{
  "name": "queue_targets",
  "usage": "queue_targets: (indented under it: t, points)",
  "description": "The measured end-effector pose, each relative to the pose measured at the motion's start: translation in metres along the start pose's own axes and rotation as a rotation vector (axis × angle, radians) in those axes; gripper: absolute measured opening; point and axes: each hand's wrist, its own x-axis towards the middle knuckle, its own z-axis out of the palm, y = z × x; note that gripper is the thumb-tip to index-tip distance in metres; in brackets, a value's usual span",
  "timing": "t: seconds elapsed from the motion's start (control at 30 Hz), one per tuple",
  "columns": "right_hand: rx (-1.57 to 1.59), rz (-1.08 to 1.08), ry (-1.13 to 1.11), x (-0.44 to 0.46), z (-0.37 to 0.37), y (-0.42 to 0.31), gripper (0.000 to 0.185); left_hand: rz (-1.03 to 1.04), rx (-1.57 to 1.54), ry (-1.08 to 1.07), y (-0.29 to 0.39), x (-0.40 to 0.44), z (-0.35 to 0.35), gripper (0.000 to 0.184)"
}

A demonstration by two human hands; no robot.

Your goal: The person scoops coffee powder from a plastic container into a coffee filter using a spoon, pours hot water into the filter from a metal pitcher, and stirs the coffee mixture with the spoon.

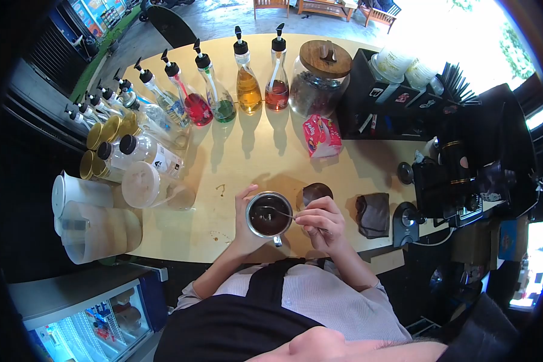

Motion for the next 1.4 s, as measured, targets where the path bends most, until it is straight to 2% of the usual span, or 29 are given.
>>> queue_targets:
  t: [0.13, 0.23, 0.43, 0.53, 1.4]
  points:
    - [0.031, 0.026, 0.063, -0.0015, -0.0014, -0.0004, 0.017, -0.005, -0.038, -0.004, -0.0037, -0.0007, -0.001, 0.072]
    - [-0.048, -0.002, 0.02, 0.0036, -0.0004, -0.0022, 0.017, -0.015, 0.017, -0.029, -0.0074, -0.0017, -0.0013, 0.073]
    - [0.017, -0.012, 0.025, 0.0031, -0.0018, -0.0021, 0.017, -0.09, -0.108, -0.027, 0.0002, -0.0011, -0.0002, 0.074]
    - [-0.021, -0.02, 0.036, 0.0035, -0.0006, -0.0012, 0.017, -0.014, -0.03, -0.002, -0.004, -0.0009, -0.0004, 0.072]
    - [-0.016, -0.013, 0.053, 0.003, -0.0003, -0.0024, 0.015, -0.023, -0.051, -0.017, -0.0055, -0.001, -0.0003, 0.071]
